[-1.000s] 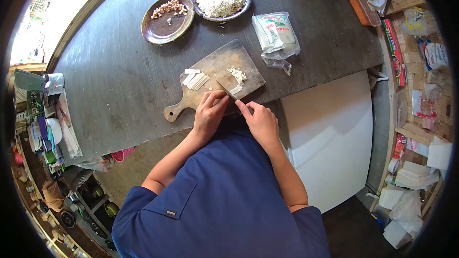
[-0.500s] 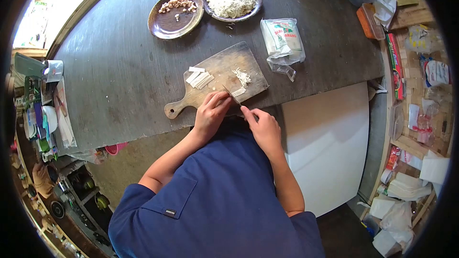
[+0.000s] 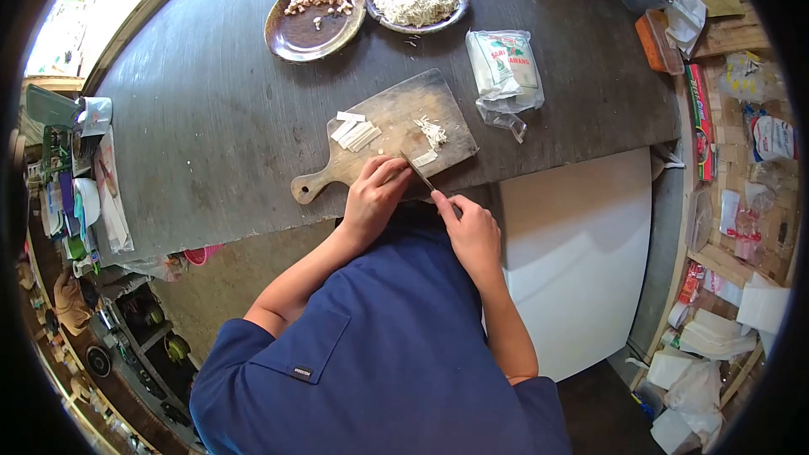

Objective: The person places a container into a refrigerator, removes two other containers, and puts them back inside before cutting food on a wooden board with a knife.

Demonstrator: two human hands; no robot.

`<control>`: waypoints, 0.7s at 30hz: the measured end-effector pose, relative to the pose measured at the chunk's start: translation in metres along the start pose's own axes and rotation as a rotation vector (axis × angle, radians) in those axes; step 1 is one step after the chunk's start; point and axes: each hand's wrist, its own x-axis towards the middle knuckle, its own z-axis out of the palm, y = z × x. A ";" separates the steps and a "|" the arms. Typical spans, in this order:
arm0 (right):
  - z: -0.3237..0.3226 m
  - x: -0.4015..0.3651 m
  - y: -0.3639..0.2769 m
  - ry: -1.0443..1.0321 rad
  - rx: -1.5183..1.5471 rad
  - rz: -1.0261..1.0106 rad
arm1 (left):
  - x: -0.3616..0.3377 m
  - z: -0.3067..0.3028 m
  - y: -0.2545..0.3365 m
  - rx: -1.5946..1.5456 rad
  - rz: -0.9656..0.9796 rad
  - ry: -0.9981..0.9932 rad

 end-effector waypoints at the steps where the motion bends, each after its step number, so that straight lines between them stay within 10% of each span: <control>1: -0.001 -0.002 0.002 0.004 0.006 0.028 | 0.000 0.001 0.001 0.000 0.002 0.006; 21: 0.008 0.011 -0.013 0.039 0.014 -0.053 | -0.003 0.004 -0.003 -0.022 0.008 0.014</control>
